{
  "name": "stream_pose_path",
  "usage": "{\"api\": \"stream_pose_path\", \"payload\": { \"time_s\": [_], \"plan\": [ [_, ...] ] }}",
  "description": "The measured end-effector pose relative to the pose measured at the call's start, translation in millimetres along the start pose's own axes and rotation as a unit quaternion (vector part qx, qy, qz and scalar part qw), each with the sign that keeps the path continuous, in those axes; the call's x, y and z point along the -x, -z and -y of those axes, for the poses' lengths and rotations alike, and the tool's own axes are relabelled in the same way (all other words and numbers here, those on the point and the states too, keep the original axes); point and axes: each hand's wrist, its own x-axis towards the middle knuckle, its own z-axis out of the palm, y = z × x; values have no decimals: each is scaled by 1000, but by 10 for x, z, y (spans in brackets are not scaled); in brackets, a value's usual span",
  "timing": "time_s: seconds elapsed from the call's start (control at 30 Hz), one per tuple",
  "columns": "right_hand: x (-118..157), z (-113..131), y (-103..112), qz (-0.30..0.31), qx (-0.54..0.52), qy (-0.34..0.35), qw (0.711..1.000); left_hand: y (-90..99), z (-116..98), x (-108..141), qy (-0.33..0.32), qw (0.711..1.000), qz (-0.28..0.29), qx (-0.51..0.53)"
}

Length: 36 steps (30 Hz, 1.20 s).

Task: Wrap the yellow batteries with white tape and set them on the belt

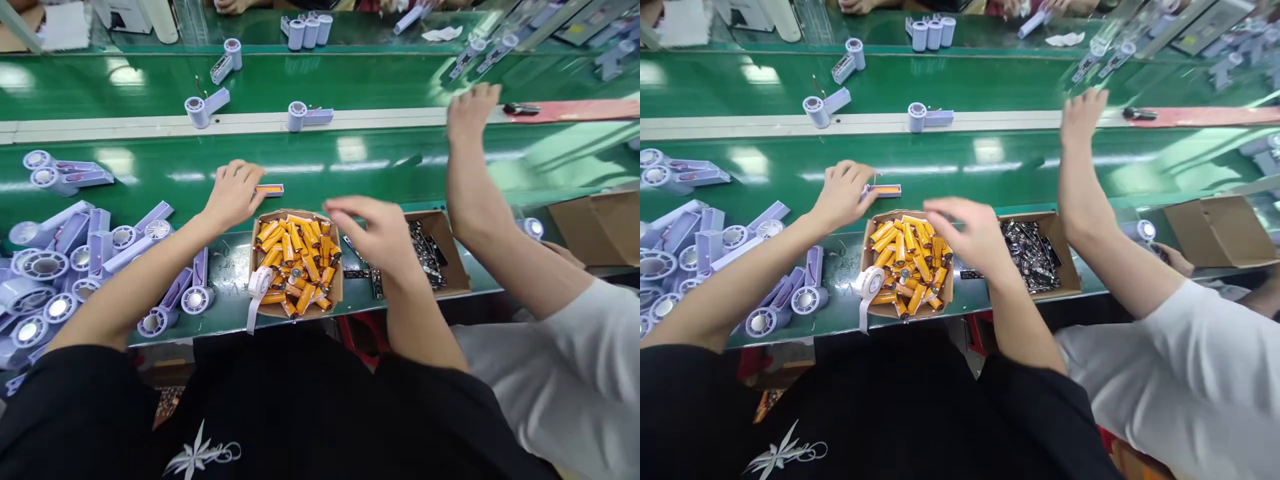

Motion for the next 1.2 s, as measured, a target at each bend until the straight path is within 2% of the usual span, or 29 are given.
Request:
{"api": "stream_pose_path", "payload": {
  "time_s": [0.03,0.07,0.1,0.17,0.23,0.3,0.37,0.43,0.53,0.6,0.67,0.73,0.8,0.9,0.97,1.03,1.13,1.2],
  "plan": [
    [390,83,103,-9,-20,-8,1000,116,-74,239,-85,996,28,20],
    [773,144,147,3,-44,-9,999,212,-144,483,-172,981,75,38],
    [1124,182,133,23,-74,-10,997,279,-204,710,-232,965,111,44],
    [1656,196,-25,43,-110,-19,993,320,-285,1039,-274,950,148,28],
    [1899,157,-247,14,-102,-39,994,283,-318,1164,-274,949,152,22],
    [1861,97,-418,-47,-56,-54,996,262,-335,1145,-279,947,147,68],
    [1624,39,-500,-72,7,-49,996,314,-374,1103,-272,939,141,157],
    [1298,-9,-530,-24,80,-38,996,414,-448,1123,-228,931,140,247],
    [860,-68,-591,91,146,-41,984,497,-604,1279,-105,930,141,324],
    [693,-94,-649,92,80,-40,992,448,-710,1410,-21,927,121,355],
    [639,-87,-673,28,-63,-45,997,343,-795,1523,39,919,92,382],
    [663,-30,-633,-15,-171,-56,984,236,-847,1605,70,913,72,396],
    [712,80,-539,14,-164,-31,986,167,-868,1659,72,915,64,391],
    [741,310,-392,115,-13,79,990,142,-879,1697,37,941,60,332],
    [716,477,-345,176,82,151,969,146,-899,1691,-2,961,65,270],
    [674,621,-348,236,150,195,940,144,-933,1660,-33,974,74,210],
    [651,726,-424,296,213,216,906,137,-985,1590,-50,984,86,150],
    [708,697,-520,288,207,199,914,156,-1003,1560,-45,986,77,137]
  ]
}}
